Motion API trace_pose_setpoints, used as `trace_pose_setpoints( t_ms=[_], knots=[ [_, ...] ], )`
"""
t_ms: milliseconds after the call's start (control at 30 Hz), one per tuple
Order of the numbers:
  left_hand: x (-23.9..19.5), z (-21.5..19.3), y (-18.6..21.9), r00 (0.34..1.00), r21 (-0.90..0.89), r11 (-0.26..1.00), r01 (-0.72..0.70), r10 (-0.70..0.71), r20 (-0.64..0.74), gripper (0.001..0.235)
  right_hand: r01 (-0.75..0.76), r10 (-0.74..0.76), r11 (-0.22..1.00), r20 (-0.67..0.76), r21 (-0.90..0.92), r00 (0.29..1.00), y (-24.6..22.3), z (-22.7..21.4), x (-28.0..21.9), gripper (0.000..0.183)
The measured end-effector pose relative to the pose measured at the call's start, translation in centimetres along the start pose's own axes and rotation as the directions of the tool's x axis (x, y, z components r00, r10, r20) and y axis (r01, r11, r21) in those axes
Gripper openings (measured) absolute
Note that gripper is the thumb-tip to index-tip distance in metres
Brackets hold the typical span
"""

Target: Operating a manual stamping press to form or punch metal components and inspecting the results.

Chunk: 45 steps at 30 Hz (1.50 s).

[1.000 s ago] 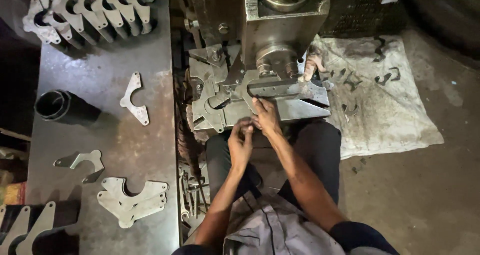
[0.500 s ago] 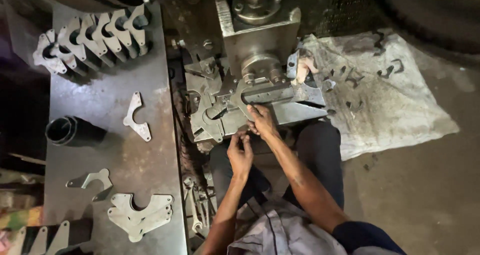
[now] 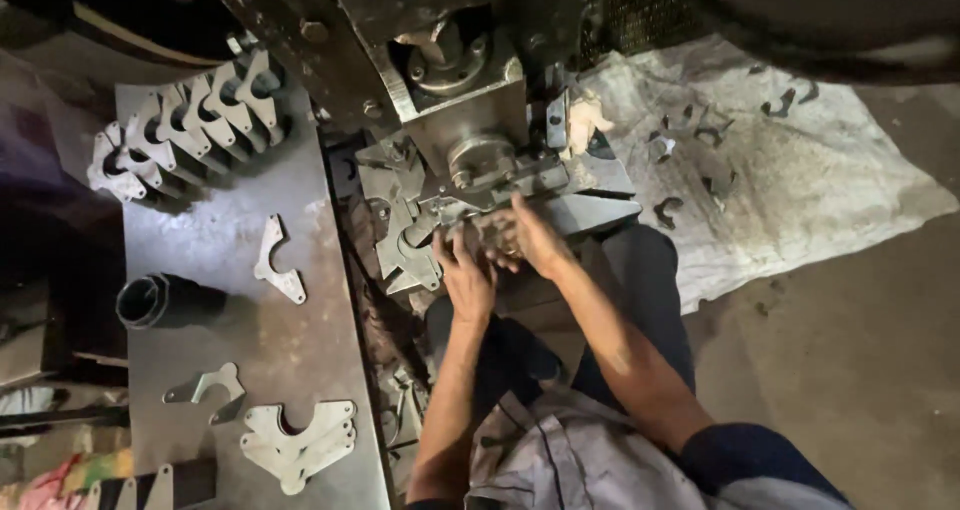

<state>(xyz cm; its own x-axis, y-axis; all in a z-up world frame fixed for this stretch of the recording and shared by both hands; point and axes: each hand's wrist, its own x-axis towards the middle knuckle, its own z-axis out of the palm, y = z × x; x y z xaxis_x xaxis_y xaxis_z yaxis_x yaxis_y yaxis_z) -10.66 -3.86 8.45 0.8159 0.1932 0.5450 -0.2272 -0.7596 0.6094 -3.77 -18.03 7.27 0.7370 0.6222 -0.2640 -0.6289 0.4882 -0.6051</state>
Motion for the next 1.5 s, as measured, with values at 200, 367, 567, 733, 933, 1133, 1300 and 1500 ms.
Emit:
trace_pose_setpoints(
  t_ms=[200, 367, 567, 733, 933, 1133, 1300, 1500],
  knots=[
    [4.8, 2.1, -4.5, 0.962, 0.107, 0.975, -0.195, 0.169, 0.217, 0.056, 0.256, -0.382, 0.858, -0.219, -0.444, 0.898, 1.9, -4.0, 0.9, 0.043],
    [5.7, 0.9, -5.7, 0.977, -0.405, 0.895, 0.189, -0.132, 0.165, 0.008, 0.497, -0.51, 0.857, -0.085, -0.135, 0.856, 1.7, -2.8, 1.5, 0.048],
    [4.4, 3.2, -5.8, 0.789, -0.753, 0.27, 0.6, -0.357, 0.5, 0.017, 0.631, -0.594, 0.776, 0.345, 0.007, 0.727, 1.8, -1.5, -0.5, 0.026],
    [1.2, 5.5, -7.1, 0.844, -0.561, 0.632, 0.536, -0.392, 0.365, 0.015, 0.527, -0.629, 0.336, 0.232, -0.781, 0.742, -0.5, -1.4, 1.0, 0.01],
    [-1.8, 2.0, -5.2, 0.888, -0.339, 0.853, 0.398, -0.265, 0.376, 0.016, 0.478, -0.618, -0.011, 0.382, -0.878, 0.687, -1.7, -3.9, 2.4, 0.016],
    [-1.9, -2.0, -5.8, 0.92, -0.289, 0.873, 0.392, -0.368, 0.138, 0.02, 0.527, -0.636, -0.171, 0.502, -0.833, 0.586, -1.5, -4.0, 2.6, 0.017],
    [0.9, -5.3, -10.0, 0.978, 0.516, 0.845, 0.139, -0.036, -0.204, 0.049, 0.527, -0.642, -0.197, 0.515, -0.827, 0.568, -1.9, -3.5, 2.1, 0.015],
    [2.3, -4.8, -16.3, 0.927, 0.509, 0.781, 0.362, -0.36, -0.107, 0.067, 0.511, -0.585, -0.167, 0.502, -0.843, 0.637, -0.2, -5.5, 3.2, 0.018]
  ],
)
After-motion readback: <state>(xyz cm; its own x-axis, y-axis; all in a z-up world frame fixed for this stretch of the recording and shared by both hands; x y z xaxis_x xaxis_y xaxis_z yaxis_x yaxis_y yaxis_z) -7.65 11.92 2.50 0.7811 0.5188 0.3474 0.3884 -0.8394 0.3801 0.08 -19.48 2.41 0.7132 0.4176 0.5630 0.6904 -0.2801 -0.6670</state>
